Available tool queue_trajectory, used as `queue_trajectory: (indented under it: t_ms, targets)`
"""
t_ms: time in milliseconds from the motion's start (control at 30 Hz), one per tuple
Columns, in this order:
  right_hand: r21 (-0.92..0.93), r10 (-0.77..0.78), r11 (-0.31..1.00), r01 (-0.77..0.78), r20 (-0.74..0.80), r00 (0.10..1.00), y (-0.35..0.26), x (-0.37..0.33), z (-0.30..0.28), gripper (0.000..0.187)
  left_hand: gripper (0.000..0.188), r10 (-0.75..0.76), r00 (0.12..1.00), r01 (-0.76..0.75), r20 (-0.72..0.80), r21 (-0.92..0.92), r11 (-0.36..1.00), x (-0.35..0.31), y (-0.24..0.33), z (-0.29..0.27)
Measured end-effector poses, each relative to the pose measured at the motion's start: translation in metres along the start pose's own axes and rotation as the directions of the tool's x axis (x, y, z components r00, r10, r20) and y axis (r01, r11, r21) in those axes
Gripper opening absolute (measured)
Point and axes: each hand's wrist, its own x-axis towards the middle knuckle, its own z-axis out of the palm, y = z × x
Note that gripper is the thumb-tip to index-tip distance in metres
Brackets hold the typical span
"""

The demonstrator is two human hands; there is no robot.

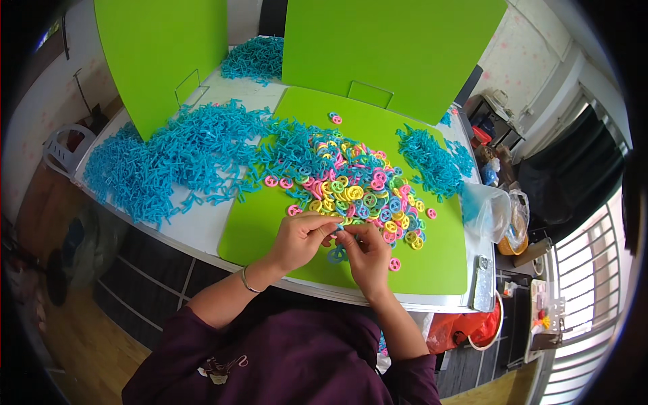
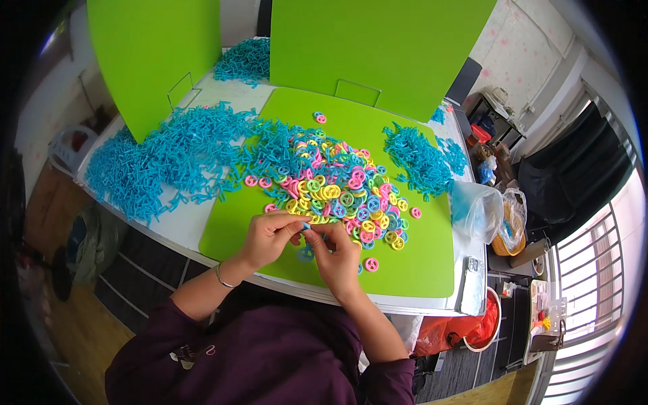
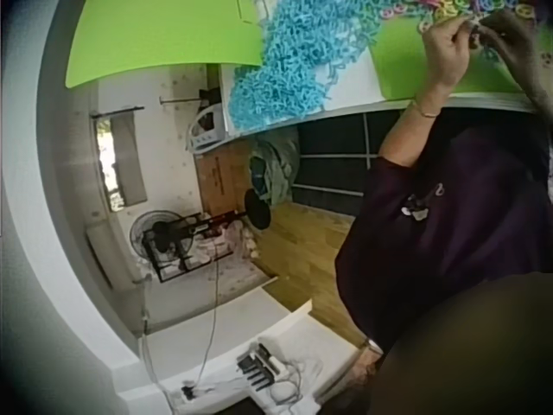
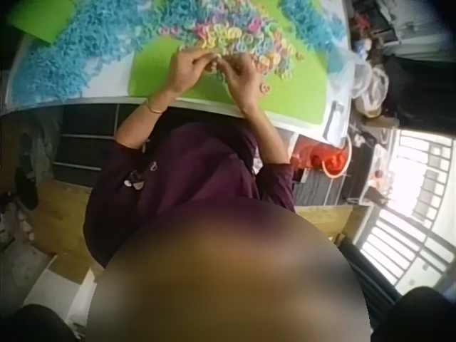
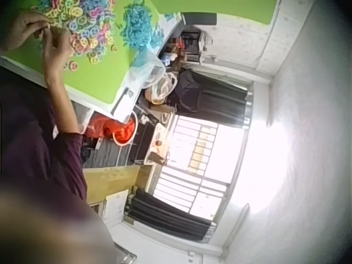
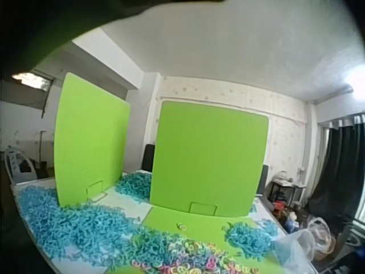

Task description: Handling and sorting colorful plastic ring toy parts on a workbench.

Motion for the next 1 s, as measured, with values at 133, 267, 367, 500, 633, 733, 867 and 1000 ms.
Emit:
queue_trajectory:
  t_ms: [133,267,367,500,633,733,867,1000]
  targets:
    - [0.019,-0.094,0.995,0.095,-0.064,0.994,0.008,0.002,0.003,0.014,0.017,-0.052,0.998,0.049,-0.02,-0.12,0.992,-0.002,-0.006,0.001]
    - [0.107,0.017,0.994,-0.015,-0.015,1.0,0.007,0.006,-0.003,0.012,0.017,-0.201,0.979,0.2,0.026,-0.271,0.941,-0.001,-0.006,0.0]
    - [0.397,0.159,0.895,-0.202,0.139,0.977,0.001,0.012,-0.007,0.013,0.018,-0.217,0.975,0.222,0.047,-0.269,0.937,0.002,-0.004,-0.001]
    - [0.568,0.241,0.746,-0.347,0.255,0.936,0.003,0.014,-0.012,0.017,0.016,-0.119,0.993,0.112,-0.02,-0.199,0.974,0.001,0.0,0.003]
    - [0.384,0.128,0.908,-0.17,0.134,0.983,-0.002,0.011,-0.002,0.023,0.015,0.01,0.998,-0.012,-0.065,-0.033,0.999,-0.001,-0.001,0.002]
    - [0.254,0.077,0.962,-0.103,0.109,0.991,0.0,0.009,-0.002,0.027,0.014,-0.018,0.997,0.014,-0.07,-0.047,0.999,-0.002,0.0,0.002]
    - [0.254,0.062,0.964,-0.077,0.066,0.996,0.004,0.008,-0.002,0.023,0.015,0.132,0.99,-0.129,-0.042,0.06,0.99,-0.001,-0.004,0.0]
    - [-0.109,-0.041,0.993,0.04,-0.005,0.999,0.006,0.004,-0.005,0.013,0.024,0.175,0.984,-0.173,-0.036,0.066,0.983,0.0,0.002,0.002]
